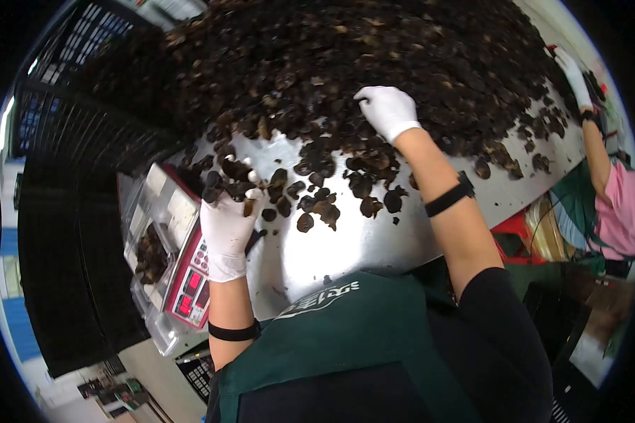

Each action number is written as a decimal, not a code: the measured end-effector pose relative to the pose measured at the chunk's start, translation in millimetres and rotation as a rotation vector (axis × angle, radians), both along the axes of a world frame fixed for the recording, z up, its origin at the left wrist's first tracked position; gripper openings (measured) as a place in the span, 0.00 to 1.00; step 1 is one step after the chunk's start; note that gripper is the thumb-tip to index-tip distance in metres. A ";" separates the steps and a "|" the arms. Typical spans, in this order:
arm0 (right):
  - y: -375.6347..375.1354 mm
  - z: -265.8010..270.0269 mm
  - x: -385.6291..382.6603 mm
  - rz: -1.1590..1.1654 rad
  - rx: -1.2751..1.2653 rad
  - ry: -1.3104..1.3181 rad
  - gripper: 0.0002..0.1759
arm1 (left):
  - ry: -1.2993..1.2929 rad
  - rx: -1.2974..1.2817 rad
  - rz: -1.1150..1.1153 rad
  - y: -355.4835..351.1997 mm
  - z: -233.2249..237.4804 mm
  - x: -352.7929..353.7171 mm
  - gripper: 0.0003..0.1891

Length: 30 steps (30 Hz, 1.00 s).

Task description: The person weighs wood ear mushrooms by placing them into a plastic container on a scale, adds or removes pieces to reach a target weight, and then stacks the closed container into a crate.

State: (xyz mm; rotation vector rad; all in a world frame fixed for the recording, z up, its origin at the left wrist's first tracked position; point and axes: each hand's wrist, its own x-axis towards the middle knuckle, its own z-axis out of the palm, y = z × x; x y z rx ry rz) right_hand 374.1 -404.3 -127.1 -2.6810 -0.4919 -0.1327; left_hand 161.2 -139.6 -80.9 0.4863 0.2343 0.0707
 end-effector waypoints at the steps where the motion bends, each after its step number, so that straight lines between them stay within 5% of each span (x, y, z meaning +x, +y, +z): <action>1: -3.1 3.6 -2.1 -0.034 0.039 -0.009 0.13 | -0.041 -0.157 -0.064 1.9 -1.0 -3.2 0.22; 5: -16.7 21.2 -31.2 -0.066 0.413 0.021 0.16 | 0.000 -0.216 -0.058 -2.6 3.9 -16.2 0.23; 9: -10.2 42.4 -67.0 -0.008 0.644 0.341 0.16 | -0.021 -0.266 -0.090 -2.8 3.8 -28.2 0.23; 13: 29.4 64.8 -102.1 0.166 0.688 0.477 0.13 | -0.053 -0.203 -0.001 16.2 36.1 -70.5 0.22; 17: 72.9 81.4 -114.4 0.266 0.706 0.530 0.13 | 0.055 0.436 0.510 72.1 96.1 -118.2 0.17; 21: 139.1 115.2 -129.8 0.432 0.676 0.495 0.14 | 0.149 1.194 0.972 148.8 87.6 -147.5 0.17; 24: 193.4 137.8 -152.8 0.534 0.642 0.566 0.15 | 0.346 1.976 0.594 174.0 62.3 -176.3 0.17; 26: 230.9 144.4 -167.0 0.659 0.640 0.543 0.15 | 0.372 2.268 0.409 170.6 50.1 -185.3 0.21; 30: 312.5 140.7 -205.7 0.958 0.733 0.297 0.13 | 0.243 1.536 0.575 165.0 63.7 -193.0 0.34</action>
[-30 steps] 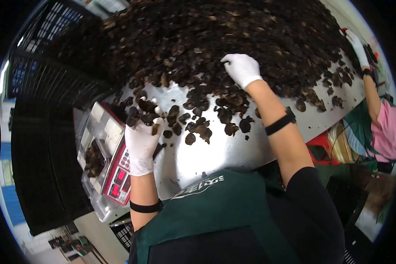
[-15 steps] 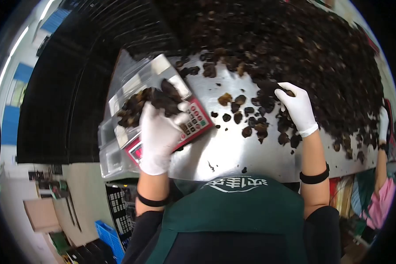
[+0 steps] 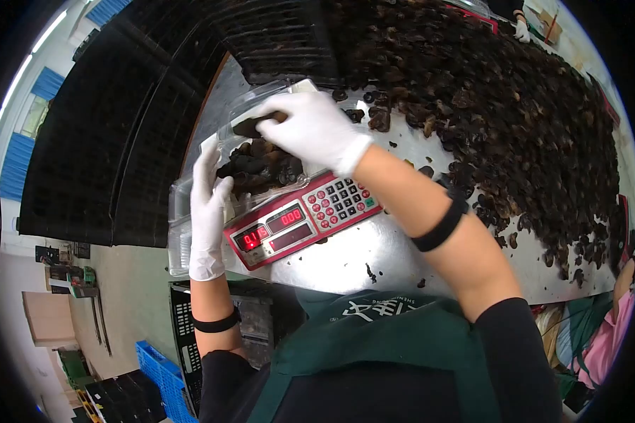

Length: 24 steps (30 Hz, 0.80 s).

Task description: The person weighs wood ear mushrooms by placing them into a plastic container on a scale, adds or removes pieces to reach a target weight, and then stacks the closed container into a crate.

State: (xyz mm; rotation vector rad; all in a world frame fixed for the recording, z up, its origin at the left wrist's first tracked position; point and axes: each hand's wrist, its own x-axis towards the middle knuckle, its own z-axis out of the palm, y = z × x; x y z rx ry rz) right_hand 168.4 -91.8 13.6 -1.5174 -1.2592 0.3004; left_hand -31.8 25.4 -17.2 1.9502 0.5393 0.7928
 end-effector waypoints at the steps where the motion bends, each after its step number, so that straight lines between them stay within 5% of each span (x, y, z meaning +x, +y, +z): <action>1: 16.2 1.8 -12.5 0.017 0.012 -0.043 0.12 | -0.048 -0.114 0.032 0.9 4.2 -1.3 0.35; 3: 46.8 -18.2 -25.4 -0.004 0.114 -0.466 0.11 | -0.083 -0.130 0.062 4.5 9.3 -5.6 0.36; 5: 61.6 -24.3 -32.6 0.127 -0.310 -0.814 0.18 | -0.094 -0.143 0.105 7.5 8.0 -10.2 0.34; 10: 47.3 -20.3 -12.3 0.269 -0.207 -0.558 0.31 | -0.071 -0.154 0.174 19.8 9.7 -32.0 0.30; 13: 15.5 -16.4 17.3 0.200 -0.043 -0.459 0.27 | -0.031 -0.103 0.237 33.8 18.3 -45.6 0.27; 19: -81.6 -26.3 51.4 -0.158 -0.293 0.080 0.16 | -0.041 0.010 0.302 65.5 36.4 -61.0 0.26; 24: -127.0 -49.2 44.3 -0.215 -0.434 0.234 0.14 | -0.066 0.025 0.279 99.3 36.1 -36.7 0.23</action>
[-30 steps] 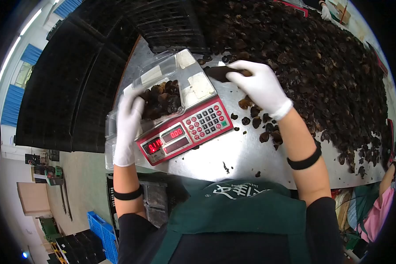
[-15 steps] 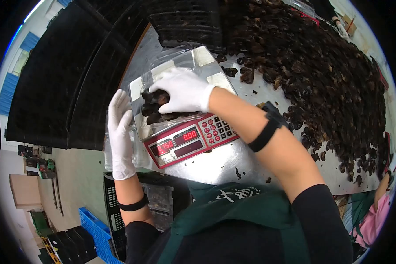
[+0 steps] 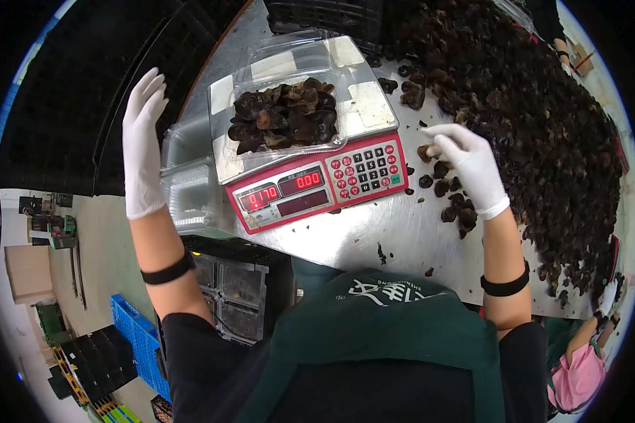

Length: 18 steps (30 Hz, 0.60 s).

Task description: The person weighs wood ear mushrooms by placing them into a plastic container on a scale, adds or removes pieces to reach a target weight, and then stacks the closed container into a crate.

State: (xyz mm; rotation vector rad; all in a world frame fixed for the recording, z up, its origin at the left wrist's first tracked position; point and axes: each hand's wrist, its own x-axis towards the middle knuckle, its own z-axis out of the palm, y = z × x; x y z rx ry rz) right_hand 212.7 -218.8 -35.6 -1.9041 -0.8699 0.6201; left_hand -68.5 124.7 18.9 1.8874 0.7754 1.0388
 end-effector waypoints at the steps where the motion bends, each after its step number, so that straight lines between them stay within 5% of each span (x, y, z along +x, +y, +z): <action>1: -1.1 0.3 -8.3 0.019 -0.013 0.124 0.14 | 0.002 -0.002 -0.020 9.3 -3.7 10.0 0.23; 7: 26.8 -5.2 -55.1 0.312 -0.038 0.438 0.16 | 0.414 -0.074 -0.123 56.0 -37.1 82.0 0.24; 11: 63.7 4.7 -64.8 0.252 -0.120 0.742 0.19 | 0.595 -0.152 -0.115 58.3 -42.9 109.1 0.26; 15: 87.6 -7.8 -59.4 0.210 -0.047 0.773 0.18 | 0.648 -0.096 -0.126 63.3 -63.9 113.5 0.29; 18: 81.1 -12.7 -52.0 0.154 0.080 0.780 0.17 | 0.450 -0.360 -0.146 33.3 -46.3 97.3 0.29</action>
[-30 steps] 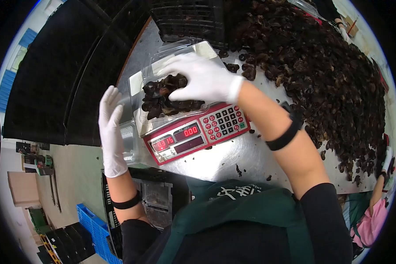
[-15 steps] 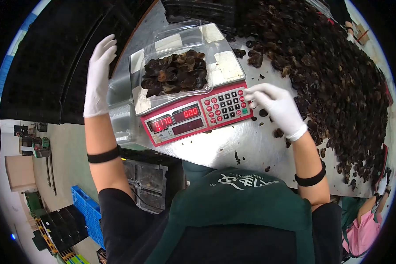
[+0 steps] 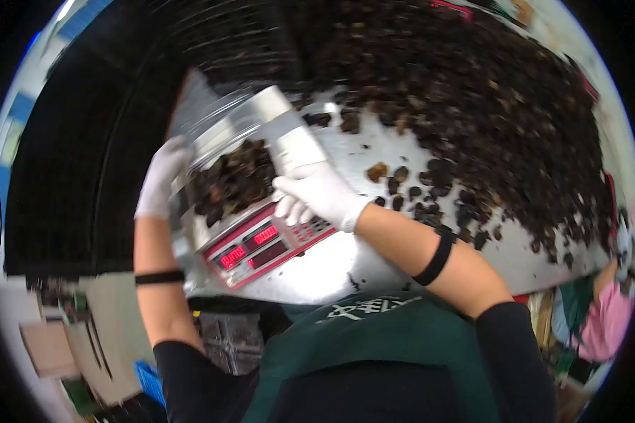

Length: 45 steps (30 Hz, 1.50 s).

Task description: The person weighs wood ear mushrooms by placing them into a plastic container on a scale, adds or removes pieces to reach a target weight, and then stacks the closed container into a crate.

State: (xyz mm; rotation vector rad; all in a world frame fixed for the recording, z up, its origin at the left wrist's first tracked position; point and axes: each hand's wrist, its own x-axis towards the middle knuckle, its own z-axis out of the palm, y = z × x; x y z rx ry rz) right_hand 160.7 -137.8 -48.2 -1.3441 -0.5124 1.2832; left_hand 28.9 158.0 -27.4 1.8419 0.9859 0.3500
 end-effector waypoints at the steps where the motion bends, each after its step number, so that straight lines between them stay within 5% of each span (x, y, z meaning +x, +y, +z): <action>1: -6.5 -3.4 6.5 -0.045 0.027 0.028 0.16 | -0.049 -0.122 -0.039 7.3 -2.6 -5.8 0.31; 5: -53.7 -13.4 43.9 -0.131 -0.024 -0.125 0.17 | 0.014 -0.052 -0.089 -24.7 9.6 -20.4 0.29; 8: -89.6 -44.1 87.1 -0.300 -0.242 -0.855 0.13 | 0.012 -0.058 -0.068 -27.9 7.0 -28.5 0.26; 14: -87.7 -70.3 94.3 0.016 -0.299 -1.535 0.11 | 0.040 -0.055 0.056 -18.4 8.6 -33.5 0.22; 20: -77.3 -74.6 103.7 -0.126 -0.235 -1.458 0.07 | 0.045 -0.033 0.028 -7.8 16.9 -33.3 0.21; 28: -62.8 0.0 105.7 -0.374 -0.066 -0.670 0.12 | 0.000 0.038 0.039 10.1 9.8 -22.3 0.20; 29: -61.2 2.9 103.9 -0.372 -0.064 -0.672 0.12 | -0.001 0.038 0.041 11.6 5.3 -21.0 0.20; 31: -59.7 7.3 100.0 -0.323 -0.003 -0.779 0.13 | 0.028 0.524 0.051 6.0 -3.6 -13.5 0.20; 35: -60.5 20.6 90.4 -0.305 -0.047 -0.891 0.09 | -0.145 0.663 -0.324 -86.8 51.3 9.7 0.12; 39: -67.3 13.8 85.9 -0.342 -0.032 -0.801 0.07 | 0.024 0.849 -0.608 -141.1 54.9 29.4 0.15; 43: -87.4 20.9 78.1 -0.365 -0.109 -0.623 0.07 | 0.098 1.044 -0.572 -135.5 28.7 40.0 0.09; 45: -102.9 19.9 80.4 -0.363 -0.125 -0.667 0.07 | -0.086 0.843 -0.453 -121.4 24.8 37.9 0.05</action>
